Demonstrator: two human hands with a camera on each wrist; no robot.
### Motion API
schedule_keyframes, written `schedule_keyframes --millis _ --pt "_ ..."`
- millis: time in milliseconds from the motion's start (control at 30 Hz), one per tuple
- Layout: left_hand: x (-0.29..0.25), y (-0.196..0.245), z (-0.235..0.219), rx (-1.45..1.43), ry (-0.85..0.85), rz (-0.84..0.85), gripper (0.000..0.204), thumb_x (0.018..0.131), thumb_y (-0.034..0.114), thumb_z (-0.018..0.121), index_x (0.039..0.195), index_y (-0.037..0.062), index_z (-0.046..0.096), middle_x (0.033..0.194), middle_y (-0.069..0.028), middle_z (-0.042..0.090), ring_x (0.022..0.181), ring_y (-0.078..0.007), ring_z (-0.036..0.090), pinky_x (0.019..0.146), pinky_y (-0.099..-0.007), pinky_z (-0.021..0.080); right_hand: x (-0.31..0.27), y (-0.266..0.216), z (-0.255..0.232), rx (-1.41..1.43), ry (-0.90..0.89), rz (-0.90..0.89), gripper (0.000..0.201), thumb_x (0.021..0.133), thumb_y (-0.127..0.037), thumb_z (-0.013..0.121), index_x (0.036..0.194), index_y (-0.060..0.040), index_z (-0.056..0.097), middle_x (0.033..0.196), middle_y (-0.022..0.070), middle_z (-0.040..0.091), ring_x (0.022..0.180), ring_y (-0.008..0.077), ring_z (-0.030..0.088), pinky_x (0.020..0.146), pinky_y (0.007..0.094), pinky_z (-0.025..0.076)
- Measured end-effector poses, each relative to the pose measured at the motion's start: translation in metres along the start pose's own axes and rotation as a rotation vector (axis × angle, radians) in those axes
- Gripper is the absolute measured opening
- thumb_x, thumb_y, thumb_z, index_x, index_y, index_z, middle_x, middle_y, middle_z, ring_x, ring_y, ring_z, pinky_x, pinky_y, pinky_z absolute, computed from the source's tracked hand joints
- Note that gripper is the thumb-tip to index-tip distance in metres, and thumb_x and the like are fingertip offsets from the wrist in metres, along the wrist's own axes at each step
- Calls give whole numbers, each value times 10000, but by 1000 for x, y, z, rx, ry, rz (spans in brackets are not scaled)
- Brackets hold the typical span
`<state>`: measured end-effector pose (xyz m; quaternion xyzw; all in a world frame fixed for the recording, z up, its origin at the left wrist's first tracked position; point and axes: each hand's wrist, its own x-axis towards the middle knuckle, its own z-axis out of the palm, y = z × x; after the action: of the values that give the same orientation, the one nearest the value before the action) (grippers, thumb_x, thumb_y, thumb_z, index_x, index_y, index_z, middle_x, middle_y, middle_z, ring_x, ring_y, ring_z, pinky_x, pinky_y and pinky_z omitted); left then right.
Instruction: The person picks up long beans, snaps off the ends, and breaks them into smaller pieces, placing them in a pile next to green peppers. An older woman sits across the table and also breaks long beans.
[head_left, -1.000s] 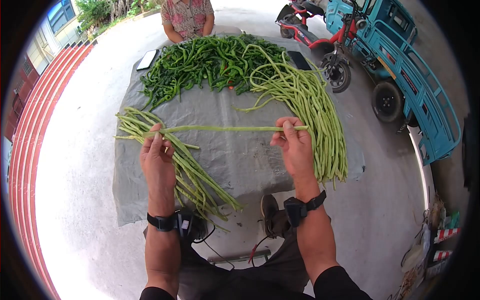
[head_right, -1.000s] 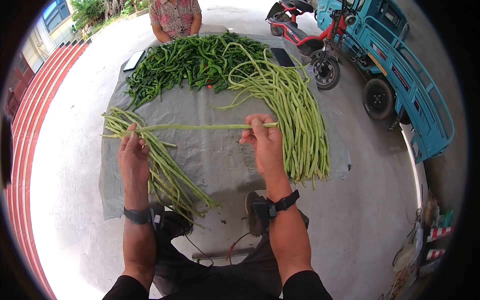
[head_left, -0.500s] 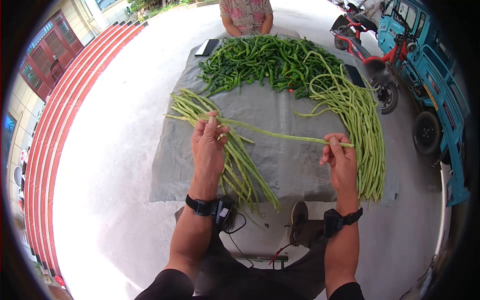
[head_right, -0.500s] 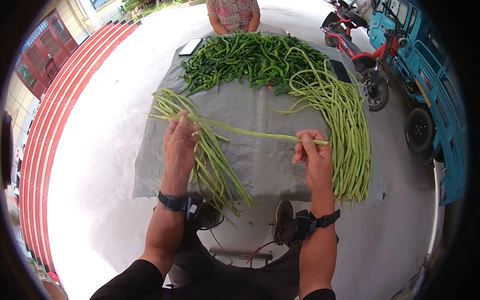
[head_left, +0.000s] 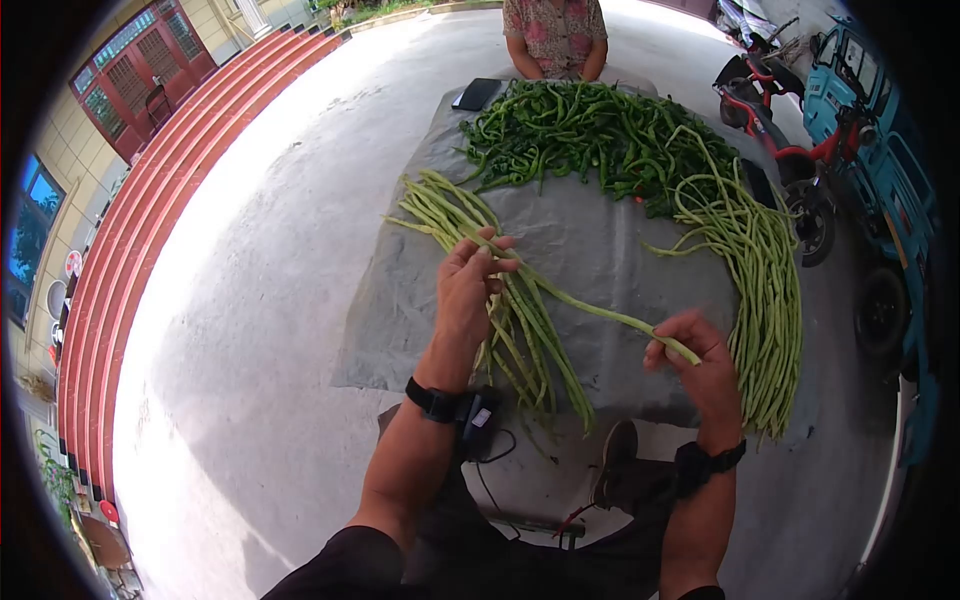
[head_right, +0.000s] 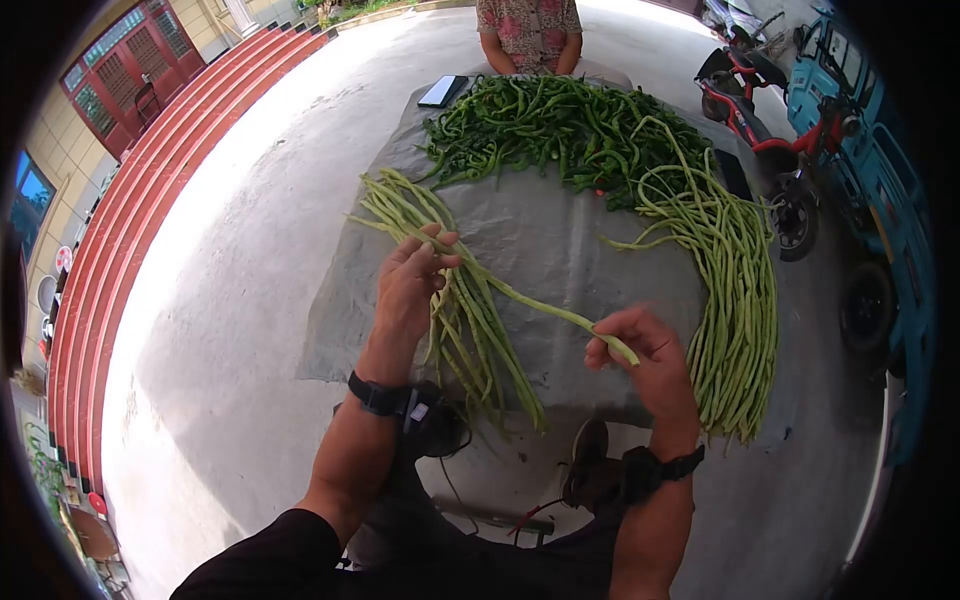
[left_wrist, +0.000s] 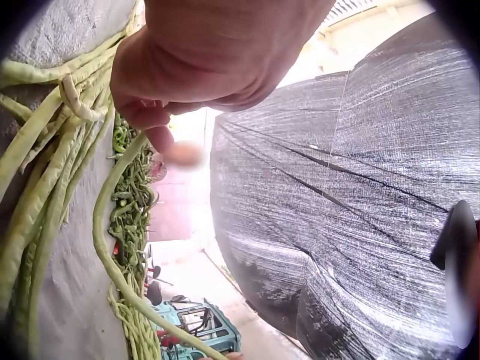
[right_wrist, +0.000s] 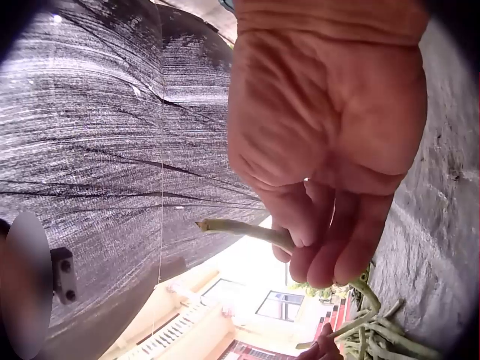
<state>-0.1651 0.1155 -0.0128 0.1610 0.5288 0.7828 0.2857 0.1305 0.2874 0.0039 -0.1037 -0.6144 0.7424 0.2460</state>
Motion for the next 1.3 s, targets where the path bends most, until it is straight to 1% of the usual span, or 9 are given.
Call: schedule_keyframes --millis 67,133,233,300,500,733,933,1033,1300 --pt "3 -1 -7 45 -13 23 348 1092 210 547 1400 51 583 1204 -71 730 907 -102 674 662 -235 480 0 -1 3 31 -65 36 172 991 -39 597 1133 24 672 966 134 736 865 209 718 776 344 586" --pt "2 4 -7 69 68 57 315 1089 221 560 1369 87 612 1177 -53 738 876 -84 657 644 -218 466 1 -8 8 69 -128 68 178 1003 -57 586 1127 22 687 967 133 742 882 213 725 790 339 584" --pt "6 9 -11 96 139 116 283 1086 239 576 1342 131 631 1158 -42 741 838 -68 636 624 -202 446 4 -6 10 64 -174 96 183 1018 -120 614 1111 15 695 953 115 743 869 191 721 789 319 576" --pt "10 12 -17 125 159 163 259 1085 251 586 1320 153 634 1146 -48 742 815 -65 631 606 -197 428 4 -4 7 -28 -185 150 179 1014 -133 635 1099 11 698 943 103 742 857 169 710 783 308 570" --pt "11 12 -22 68 201 187 281 1080 250 599 1331 125 609 1088 -57 741 792 -75 636 584 -205 428 6 -1 8 -187 -253 273 157 979 -112 697 1093 -6 674 926 72 734 821 102 673 722 264 544" --pt "22 7 -34 -51 230 181 179 1008 185 716 1125 105 607 1048 -45 746 778 -70 633 615 -218 457 8 1 19 -194 -262 346 318 953 -55 722 1240 -23 588 969 44 704 823 73 648 690 242 535" --pt "29 7 -46 -146 318 183 190 972 126 756 1045 95 584 1043 -77 758 766 -87 634 598 -239 438 13 6 34 -214 -295 344 339 939 -53 734 1247 -18 597 948 29 691 822 73 642 694 249 532" --pt "31 8 -52 -187 345 172 189 968 127 762 1042 103 589 1045 -77 763 772 -91 640 602 -241 441 16 13 40 -297 -293 295 311 926 -77 754 1205 -10 632 920 22 695 811 67 634 699 257 522" --pt "53 25 -68 -151 334 124 200 941 107 768 1047 118 599 1011 -60 758 796 -116 689 589 -252 448 27 26 70 -404 -147 162 243 911 -106 773 1119 -20 679 880 14 696 763 72 613 698 266 510"
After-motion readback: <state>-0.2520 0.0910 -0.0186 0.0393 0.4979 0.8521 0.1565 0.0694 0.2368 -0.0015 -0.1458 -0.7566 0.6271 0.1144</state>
